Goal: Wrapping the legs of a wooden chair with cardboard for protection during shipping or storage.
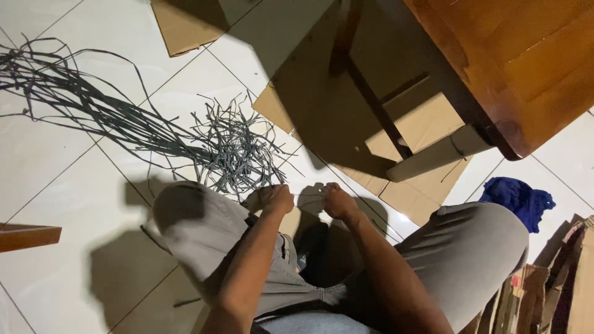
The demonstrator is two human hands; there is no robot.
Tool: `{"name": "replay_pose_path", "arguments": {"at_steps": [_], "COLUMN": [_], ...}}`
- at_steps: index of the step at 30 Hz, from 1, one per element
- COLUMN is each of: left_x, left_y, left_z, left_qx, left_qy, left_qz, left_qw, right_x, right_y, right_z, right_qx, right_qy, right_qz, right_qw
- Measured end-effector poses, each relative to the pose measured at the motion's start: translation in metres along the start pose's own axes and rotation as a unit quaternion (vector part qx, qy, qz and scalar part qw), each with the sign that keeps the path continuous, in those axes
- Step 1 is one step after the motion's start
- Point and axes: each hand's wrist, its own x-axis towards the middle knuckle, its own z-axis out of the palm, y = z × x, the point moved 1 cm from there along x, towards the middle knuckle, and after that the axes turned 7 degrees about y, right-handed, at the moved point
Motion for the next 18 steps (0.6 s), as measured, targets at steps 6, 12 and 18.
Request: {"name": "replay_pose_path", "arguments": {"at_steps": [6,12,18], "left_x": [-0.060,-0.126,-0.114], "left_y": [0.061,0.109,0.120], "left_z": [-0.093,-0.142,-0.109], "left_qx": [-0.168,-0.307,-0.349], "left_qy": [0.144,0.183,0.141], "left_qz": [0.131,0.286,0.239], "left_qw": [0.966,0.889,0.895], "right_x": [0.005,0.019,-0.010], "right_y": [0.017,0.032,0.006], "right_z": [0.002,0.000,-0.048], "right_qx": [0.086,0.544,0.686], "right_qy": [0.092,0.133,0.142], "right_qz": [0.037,0.164,0.132], "right_qw": [0.991,0.812,0.701]}}
